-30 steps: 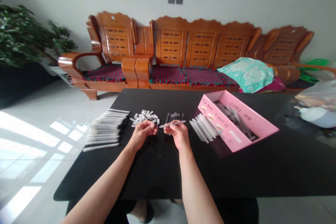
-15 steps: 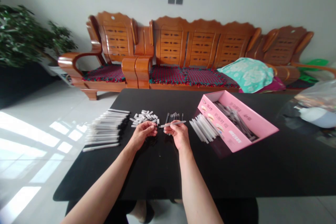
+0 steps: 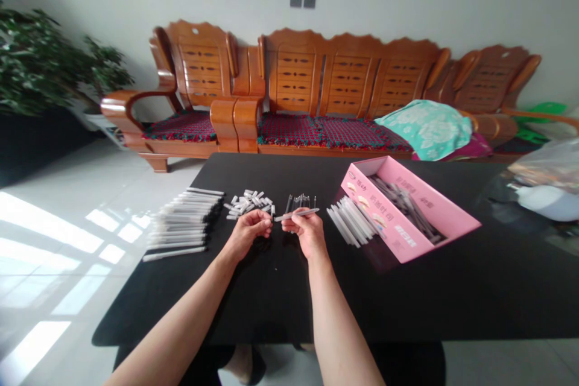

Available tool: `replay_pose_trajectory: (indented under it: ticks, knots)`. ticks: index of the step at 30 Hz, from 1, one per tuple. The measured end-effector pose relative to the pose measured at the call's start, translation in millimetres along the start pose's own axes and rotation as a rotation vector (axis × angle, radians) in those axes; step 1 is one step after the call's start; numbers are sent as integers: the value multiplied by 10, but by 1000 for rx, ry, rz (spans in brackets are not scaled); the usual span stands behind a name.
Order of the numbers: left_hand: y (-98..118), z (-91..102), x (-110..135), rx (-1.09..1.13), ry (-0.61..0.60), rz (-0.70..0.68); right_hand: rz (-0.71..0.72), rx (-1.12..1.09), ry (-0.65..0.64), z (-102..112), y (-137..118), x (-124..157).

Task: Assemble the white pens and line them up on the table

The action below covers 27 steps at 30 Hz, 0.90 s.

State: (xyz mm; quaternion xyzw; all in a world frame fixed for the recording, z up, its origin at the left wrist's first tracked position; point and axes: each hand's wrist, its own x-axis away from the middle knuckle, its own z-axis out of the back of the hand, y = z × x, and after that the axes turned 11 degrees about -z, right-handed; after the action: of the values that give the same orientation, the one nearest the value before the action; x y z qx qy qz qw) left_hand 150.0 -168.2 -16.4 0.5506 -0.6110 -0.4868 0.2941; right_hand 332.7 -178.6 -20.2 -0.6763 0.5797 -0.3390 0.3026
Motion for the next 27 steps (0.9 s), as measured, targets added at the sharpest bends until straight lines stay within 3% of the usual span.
replay_pose_trajectory:
  ticks: [27]
  knots:
    - [-19, -53, -3, -77, 23, -14, 2, 72, 14, 11, 29, -12]
